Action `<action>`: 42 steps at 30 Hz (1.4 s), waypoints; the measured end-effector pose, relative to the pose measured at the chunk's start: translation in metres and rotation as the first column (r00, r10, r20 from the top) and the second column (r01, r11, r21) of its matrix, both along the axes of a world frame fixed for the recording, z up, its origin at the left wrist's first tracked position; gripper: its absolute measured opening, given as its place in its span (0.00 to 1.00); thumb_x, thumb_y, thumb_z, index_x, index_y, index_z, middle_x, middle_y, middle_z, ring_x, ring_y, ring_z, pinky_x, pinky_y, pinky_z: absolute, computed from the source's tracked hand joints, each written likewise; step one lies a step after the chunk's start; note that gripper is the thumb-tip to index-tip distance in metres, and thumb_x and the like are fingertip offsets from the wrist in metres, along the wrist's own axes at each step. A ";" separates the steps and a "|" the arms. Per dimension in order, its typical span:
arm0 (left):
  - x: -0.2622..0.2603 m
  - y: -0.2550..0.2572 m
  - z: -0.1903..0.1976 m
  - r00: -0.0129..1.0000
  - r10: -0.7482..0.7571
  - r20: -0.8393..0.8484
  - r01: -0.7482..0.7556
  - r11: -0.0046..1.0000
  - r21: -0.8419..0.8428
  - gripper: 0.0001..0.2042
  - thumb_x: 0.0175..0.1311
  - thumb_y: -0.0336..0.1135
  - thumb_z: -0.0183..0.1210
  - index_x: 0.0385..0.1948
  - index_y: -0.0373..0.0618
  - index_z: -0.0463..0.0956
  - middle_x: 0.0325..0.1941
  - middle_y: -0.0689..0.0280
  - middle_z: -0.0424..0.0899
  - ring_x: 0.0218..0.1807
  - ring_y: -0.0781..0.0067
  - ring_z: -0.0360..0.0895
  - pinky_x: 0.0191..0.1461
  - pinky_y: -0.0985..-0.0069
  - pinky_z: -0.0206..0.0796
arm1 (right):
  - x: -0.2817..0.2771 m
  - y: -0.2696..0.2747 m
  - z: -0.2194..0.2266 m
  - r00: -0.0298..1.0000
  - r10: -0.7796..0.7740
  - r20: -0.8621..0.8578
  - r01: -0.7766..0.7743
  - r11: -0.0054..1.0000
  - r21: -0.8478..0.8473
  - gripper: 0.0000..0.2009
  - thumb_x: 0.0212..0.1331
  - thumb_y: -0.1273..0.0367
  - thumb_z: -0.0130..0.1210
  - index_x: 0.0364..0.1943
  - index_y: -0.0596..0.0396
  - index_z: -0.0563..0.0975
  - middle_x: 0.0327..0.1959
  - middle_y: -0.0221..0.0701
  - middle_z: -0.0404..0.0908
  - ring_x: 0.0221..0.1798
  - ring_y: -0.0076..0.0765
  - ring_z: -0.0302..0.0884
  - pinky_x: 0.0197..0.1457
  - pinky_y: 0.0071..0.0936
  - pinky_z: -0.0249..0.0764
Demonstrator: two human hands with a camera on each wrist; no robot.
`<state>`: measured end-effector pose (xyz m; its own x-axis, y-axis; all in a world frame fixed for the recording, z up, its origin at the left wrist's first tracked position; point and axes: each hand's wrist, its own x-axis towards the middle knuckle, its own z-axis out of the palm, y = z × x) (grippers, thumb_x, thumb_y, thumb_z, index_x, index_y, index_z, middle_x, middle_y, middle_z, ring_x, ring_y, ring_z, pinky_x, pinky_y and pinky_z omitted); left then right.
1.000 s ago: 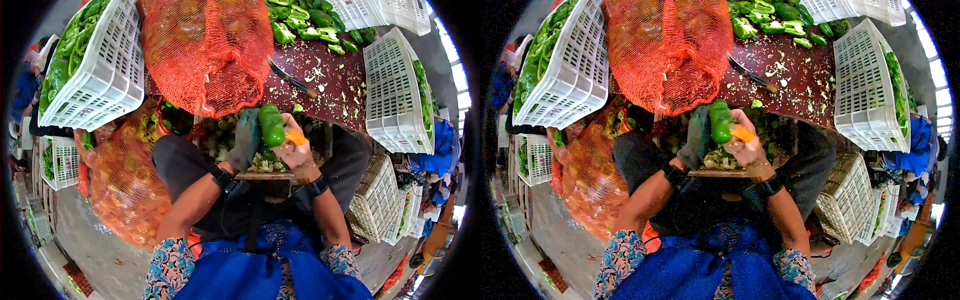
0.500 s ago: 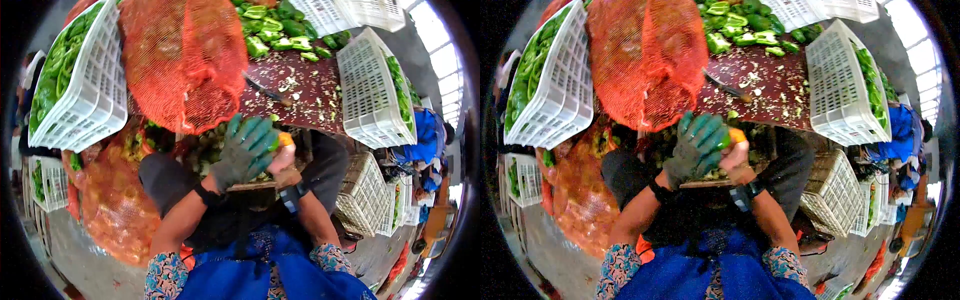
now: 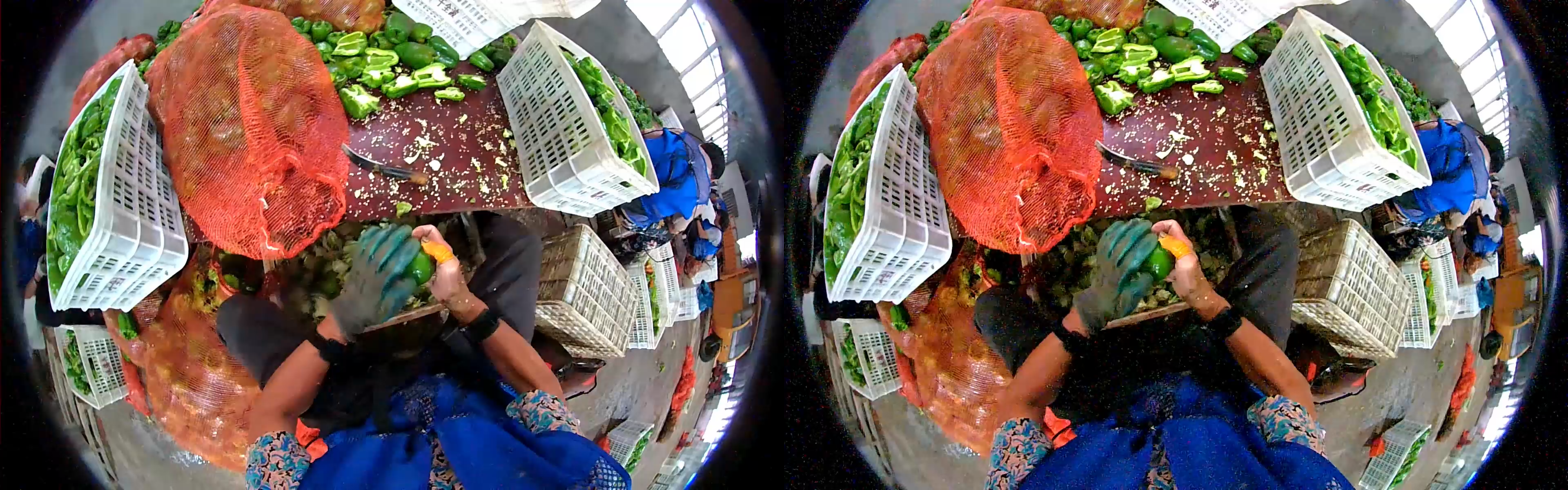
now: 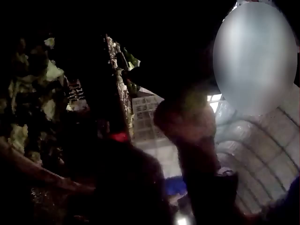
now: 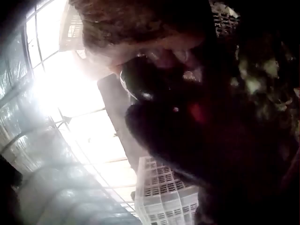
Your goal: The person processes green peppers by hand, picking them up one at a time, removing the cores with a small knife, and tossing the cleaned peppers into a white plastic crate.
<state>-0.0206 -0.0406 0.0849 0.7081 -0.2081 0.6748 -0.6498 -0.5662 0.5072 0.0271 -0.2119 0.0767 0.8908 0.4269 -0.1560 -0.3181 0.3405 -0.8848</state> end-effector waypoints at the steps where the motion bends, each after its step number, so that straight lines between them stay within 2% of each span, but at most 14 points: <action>1: -0.001 0.004 -0.002 0.996 0.060 -0.061 -0.056 0.996 0.064 0.21 0.62 0.41 0.56 0.56 0.44 0.72 0.60 0.52 0.72 0.64 0.46 0.64 0.68 0.48 0.51 | -0.003 0.001 -0.004 1.000 0.005 0.022 -0.005 1.000 -0.009 0.10 0.67 0.66 0.42 0.47 0.50 0.70 0.39 0.21 0.70 0.37 0.14 0.70 0.37 0.16 0.68; 4: 0.005 0.022 -0.018 0.948 0.277 -0.155 -0.227 0.933 0.279 0.19 0.64 0.39 0.55 0.54 0.42 0.73 0.58 0.53 0.73 0.63 0.46 0.65 0.66 0.49 0.54 | -0.001 -0.005 -0.007 0.992 -0.001 0.123 0.010 0.997 -0.071 0.10 0.68 0.66 0.43 0.48 0.53 0.70 0.44 0.22 0.70 0.45 0.18 0.68 0.47 0.17 0.68; 7: 0.003 0.024 -0.035 0.892 0.200 -0.405 -0.186 0.980 0.075 0.18 0.66 0.39 0.53 0.54 0.40 0.73 0.58 0.53 0.73 0.61 0.45 0.66 0.66 0.50 0.55 | -0.001 -0.010 0.009 0.991 -0.045 0.129 0.055 0.996 -0.070 0.10 0.68 0.66 0.45 0.48 0.52 0.70 0.40 0.22 0.71 0.41 0.18 0.72 0.45 0.18 0.71; 8: 0.005 0.022 -0.059 0.948 0.240 -0.209 -0.241 0.970 0.021 0.16 0.68 0.37 0.52 0.53 0.39 0.72 0.61 0.49 0.70 0.62 0.47 0.67 0.66 0.51 0.56 | 0.001 -0.013 0.011 0.987 -0.046 0.153 0.059 0.995 -0.083 0.09 0.68 0.67 0.45 0.48 0.52 0.70 0.41 0.22 0.71 0.42 0.18 0.71 0.45 0.17 0.70; 11: 0.004 0.007 -0.003 0.970 0.242 0.010 -0.242 0.967 0.080 0.20 0.67 0.37 0.53 0.57 0.38 0.68 0.63 0.48 0.68 0.61 0.45 0.67 0.65 0.51 0.58 | -0.001 -0.017 0.014 0.987 -0.036 0.159 0.052 0.994 -0.098 0.08 0.69 0.69 0.44 0.48 0.52 0.71 0.41 0.22 0.72 0.41 0.17 0.70 0.42 0.17 0.70; 14: -0.013 -0.010 0.007 0.996 0.070 -0.046 -0.063 0.987 0.149 0.27 0.63 0.41 0.59 0.61 0.38 0.63 0.67 0.49 0.64 0.65 0.42 0.64 0.67 0.50 0.58 | -0.003 -0.014 0.015 0.998 -0.061 0.027 0.060 0.997 0.056 0.08 0.69 0.67 0.46 0.48 0.49 0.72 0.36 0.20 0.73 0.31 0.16 0.72 0.30 0.16 0.69; 17: -0.024 -0.020 -0.003 0.999 -0.033 -0.015 0.035 0.988 0.150 0.25 0.57 0.40 0.64 0.55 0.40 0.70 0.68 0.52 0.66 0.67 0.43 0.64 0.69 0.50 0.58 | 0.008 -0.007 0.017 0.851 -0.363 -0.379 0.405 0.914 0.034 0.10 0.68 0.64 0.47 0.49 0.44 0.74 0.36 0.20 0.77 0.24 0.17 0.71 0.17 0.15 0.60; 23: -0.023 -0.019 -0.024 0.979 -0.167 -0.117 0.191 0.949 0.249 0.16 0.56 0.37 0.64 0.45 0.42 0.77 0.61 0.55 0.74 0.63 0.48 0.69 0.67 0.51 0.61 | 0.017 -0.040 0.032 0.857 -0.340 -0.388 0.406 0.908 0.102 0.07 0.67 0.62 0.48 0.45 0.41 0.73 0.33 0.22 0.78 0.15 0.19 0.65 0.11 0.17 0.53; 28: -0.019 -0.020 -0.002 1.000 0.009 -0.021 -0.009 1.000 -0.007 0.29 0.58 0.41 0.61 0.63 0.42 0.67 0.68 0.56 0.68 0.68 0.46 0.64 0.70 0.50 0.55 | 0.014 -0.045 0.030 0.897 -0.365 -0.250 0.387 0.921 0.045 0.07 0.67 0.63 0.48 0.44 0.44 0.74 0.34 0.22 0.75 0.17 0.19 0.65 0.12 0.19 0.53; 31: -0.018 -0.024 0.010 0.996 -0.085 0.028 0.077 0.973 0.217 0.29 0.57 0.41 0.62 0.62 0.44 0.69 0.68 0.56 0.67 0.69 0.48 0.63 0.71 0.49 0.55 | 0.008 -0.029 0.015 0.868 -0.340 -0.362 0.373 0.928 0.022 0.08 0.67 0.61 0.50 0.46 0.42 0.75 0.31 0.20 0.76 0.17 0.20 0.66 0.14 0.20 0.52; 35: -0.028 -0.020 -0.018 0.953 -0.295 -0.065 0.300 0.900 0.315 0.14 0.53 0.38 0.63 0.41 0.45 0.81 0.51 0.59 0.80 0.59 0.54 0.72 0.70 0.50 0.58 | 0.024 -0.025 0.025 0.794 -0.370 -0.482 0.480 0.869 0.123 0.07 0.67 0.60 0.51 0.44 0.42 0.74 0.25 0.22 0.74 0.17 0.22 0.67 0.15 0.22 0.59; 37: -0.028 -0.023 -0.003 0.982 -0.176 -0.071 0.186 0.966 0.179 0.08 0.52 0.35 0.63 0.33 0.44 0.82 0.43 0.60 0.82 0.53 0.55 0.75 0.64 0.54 0.63 | 0.035 -0.043 0.026 0.888 -0.246 -0.388 0.351 0.908 0.230 0.07 0.67 0.61 0.51 0.44 0.42 0.74 0.29 0.23 0.76 0.21 0.23 0.72 0.15 0.23 0.62; 39: -0.020 -0.021 -0.001 0.990 -0.101 -0.094 0.111 0.988 0.109 0.08 0.53 0.34 0.63 0.33 0.43 0.82 0.42 0.59 0.81 0.52 0.55 0.74 0.60 0.57 0.65 | 0.023 -0.035 0.056 0.835 -0.448 -0.320 0.495 0.865 0.080 0.06 0.67 0.64 0.51 0.44 0.45 0.74 0.32 0.24 0.76 0.26 0.22 0.73 0.21 0.22 0.68; 42: -0.015 -0.014 -0.003 0.978 -0.072 -0.195 0.086 0.994 0.065 0.08 0.55 0.34 0.62 0.34 0.42 0.81 0.40 0.58 0.80 0.49 0.53 0.74 0.54 0.59 0.66 | 0.007 -0.061 0.073 0.941 -0.289 0.177 0.305 0.950 -0.071 0.10 0.66 0.70 0.54 0.48 0.52 0.70 0.43 0.25 0.74 0.35 0.21 0.73 0.38 0.21 0.73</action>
